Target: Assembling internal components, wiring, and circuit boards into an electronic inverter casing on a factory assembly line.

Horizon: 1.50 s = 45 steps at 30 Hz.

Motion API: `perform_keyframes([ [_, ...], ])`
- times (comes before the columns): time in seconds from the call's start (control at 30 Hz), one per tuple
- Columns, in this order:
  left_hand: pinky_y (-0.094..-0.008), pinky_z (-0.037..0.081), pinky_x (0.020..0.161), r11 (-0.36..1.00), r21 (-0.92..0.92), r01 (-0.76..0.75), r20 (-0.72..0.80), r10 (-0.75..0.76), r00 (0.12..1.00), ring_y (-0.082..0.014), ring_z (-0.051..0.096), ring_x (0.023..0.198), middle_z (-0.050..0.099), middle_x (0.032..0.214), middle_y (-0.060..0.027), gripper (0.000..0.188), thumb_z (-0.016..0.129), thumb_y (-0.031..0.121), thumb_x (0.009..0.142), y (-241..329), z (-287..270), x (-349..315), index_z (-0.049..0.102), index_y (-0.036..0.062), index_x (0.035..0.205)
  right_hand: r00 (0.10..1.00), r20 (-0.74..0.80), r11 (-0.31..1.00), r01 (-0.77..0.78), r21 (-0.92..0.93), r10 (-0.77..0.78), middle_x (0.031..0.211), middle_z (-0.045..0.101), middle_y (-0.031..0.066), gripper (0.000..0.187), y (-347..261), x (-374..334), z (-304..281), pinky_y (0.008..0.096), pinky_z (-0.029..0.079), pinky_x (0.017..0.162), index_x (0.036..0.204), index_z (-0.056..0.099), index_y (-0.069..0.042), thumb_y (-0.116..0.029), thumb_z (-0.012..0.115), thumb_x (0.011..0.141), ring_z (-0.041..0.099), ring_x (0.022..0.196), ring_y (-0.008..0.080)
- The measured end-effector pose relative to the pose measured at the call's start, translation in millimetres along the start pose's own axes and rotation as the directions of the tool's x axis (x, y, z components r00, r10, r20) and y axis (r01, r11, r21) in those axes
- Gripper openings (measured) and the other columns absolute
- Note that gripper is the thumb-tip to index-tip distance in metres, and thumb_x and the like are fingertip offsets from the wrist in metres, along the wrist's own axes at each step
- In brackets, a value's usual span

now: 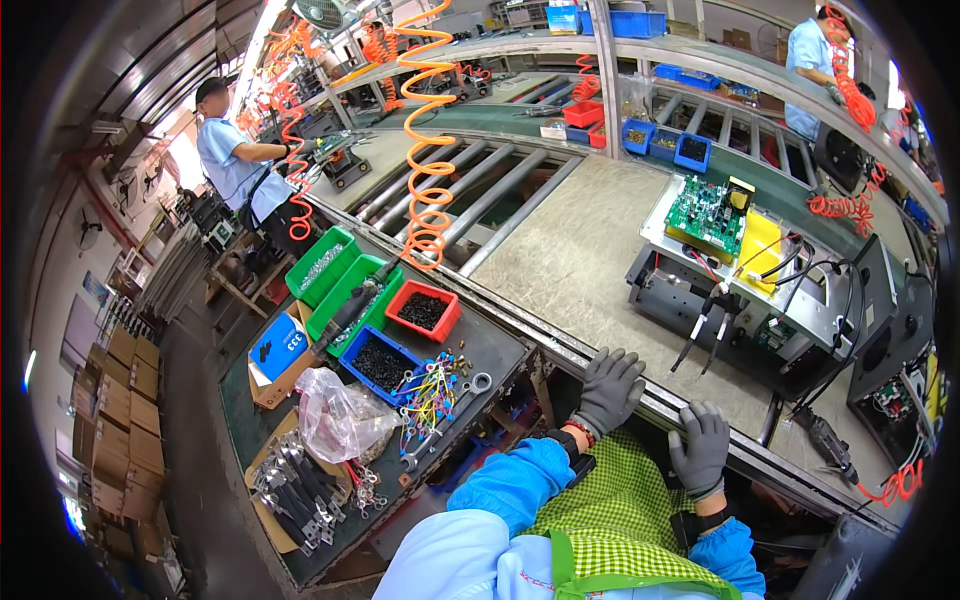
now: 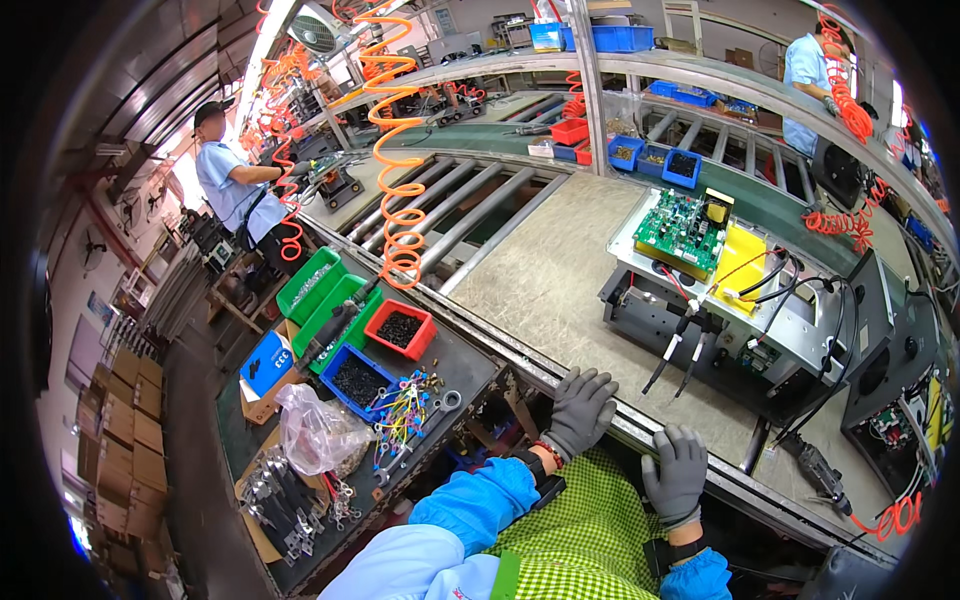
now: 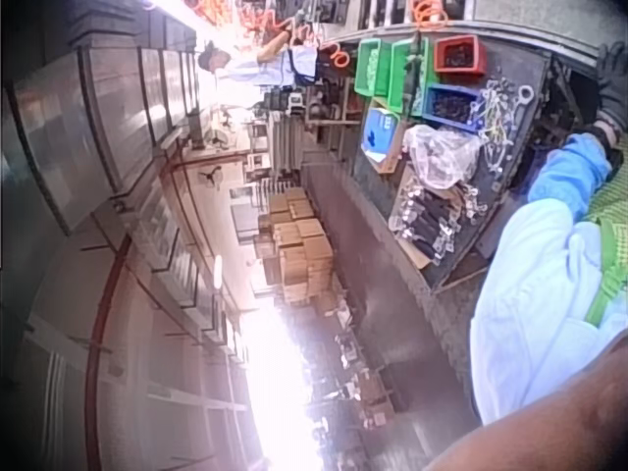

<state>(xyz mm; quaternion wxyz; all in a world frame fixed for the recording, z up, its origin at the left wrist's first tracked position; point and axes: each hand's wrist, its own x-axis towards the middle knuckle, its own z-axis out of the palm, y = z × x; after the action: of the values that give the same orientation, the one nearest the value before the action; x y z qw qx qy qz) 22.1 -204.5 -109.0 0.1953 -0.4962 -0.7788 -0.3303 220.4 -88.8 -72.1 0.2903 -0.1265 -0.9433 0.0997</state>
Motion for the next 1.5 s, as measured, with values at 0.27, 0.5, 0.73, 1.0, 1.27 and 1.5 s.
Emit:
perform_keyframes([
  [0.27,-0.046,0.029,0.111,1.0,-0.004,-0.006,-0.019,0.006,1.0,-0.0289,0.053,0.119,0.061,0.12,-0.0093,0.032,0.057,0.025,0.087,0.5,-1.0,-0.4,0.062,0.0098,0.115,1.0,-0.003,1.0,-0.001,-0.002,0.001,0.119,0.057,0.016,0.04,-0.5,0.5,-0.5,0.0511,0.036,0.104,0.111,0.059,-0.004,-0.019,0.067,0.075,0.05,0.116,0.0377],
  [0.5,-0.0496,0.041,0.098,0.989,0.137,-0.06,0.095,0.048,0.994,-0.0332,0.057,0.106,0.063,0.11,-0.0151,0.025,0.057,0.022,0.085,0.0,1.2,9.9,0.063,0.0073,0.105,1.0,-0.022,0.999,-0.022,0.034,0.023,0.117,0.057,0.0155,0.038,-2.0,4.2,-5.1,0.0501,0.038,0.101,0.113,0.058,-0.005,-0.022,0.066,0.08,0.052,0.112,0.0369],
  [0.73,-0.0434,0.049,0.087,0.95,-0.253,-0.183,0.531,0.295,0.795,-0.0355,0.062,0.098,0.065,0.105,-0.0182,0.028,0.062,0.023,0.087,-16.6,-44.2,64.4,0.064,0.003,0.107,0.841,0.356,0.745,-0.531,0.404,0.407,0.109,0.059,0.0163,0.046,26.1,15.4,-33.5,0.0418,0.051,0.08,0.117,0.059,-0.001,-0.036,0.06,0.088,0.061,0.085,0.0296],
  [1.0,-0.0425,0.051,0.085,0.951,-0.269,-0.154,0.763,0.308,0.569,-0.0371,0.063,0.097,0.066,0.105,-0.0173,0.03,0.057,0.023,0.089,-20.9,-53.9,135.5,0.065,0.0054,0.111,0.517,0.736,-0.226,-0.729,0.647,0.437,0.112,0.062,0.0034,0.047,47.2,53.4,-30.4,0.0351,0.053,0.072,0.125,0.055,-0.012,-0.046,0.058,0.092,0.06,0.079,0.016],
  [1.27,-0.0458,0.05,0.076,0.896,0.105,-0.431,0.473,0.336,0.814,-0.0327,0.064,0.085,0.066,0.092,-0.0118,0.025,0.067,0.022,0.077,-3.0,25.1,161.0,0.066,0.012,0.099,0.636,0.716,-0.323,-0.639,0.698,0.289,0.086,0.056,-0.001,0.038,40.0,70.8,-35.1,0.0206,0.046,0.059,0.121,0.053,-0.006,-0.038,0.047,0.101,0.05,0.068,0.0079],
  [1.5,-0.0522,0.041,0.094,0.98,-0.085,-0.182,0.362,0.201,0.91,-0.0399,0.057,0.106,0.065,0.112,-0.0172,0.038,0.066,0.034,0.079,17.3,94.9,119.2,0.066,0.0147,0.111,0.653,0.671,-0.039,-0.706,0.708,0.351,0.068,0.047,-0.0026,0.036,64.6,74.1,-46.3,0.0232,0.038,0.049,0.099,0.061,-0.003,-0.036,0.046,0.101,0.042,0.056,0.0067],
])
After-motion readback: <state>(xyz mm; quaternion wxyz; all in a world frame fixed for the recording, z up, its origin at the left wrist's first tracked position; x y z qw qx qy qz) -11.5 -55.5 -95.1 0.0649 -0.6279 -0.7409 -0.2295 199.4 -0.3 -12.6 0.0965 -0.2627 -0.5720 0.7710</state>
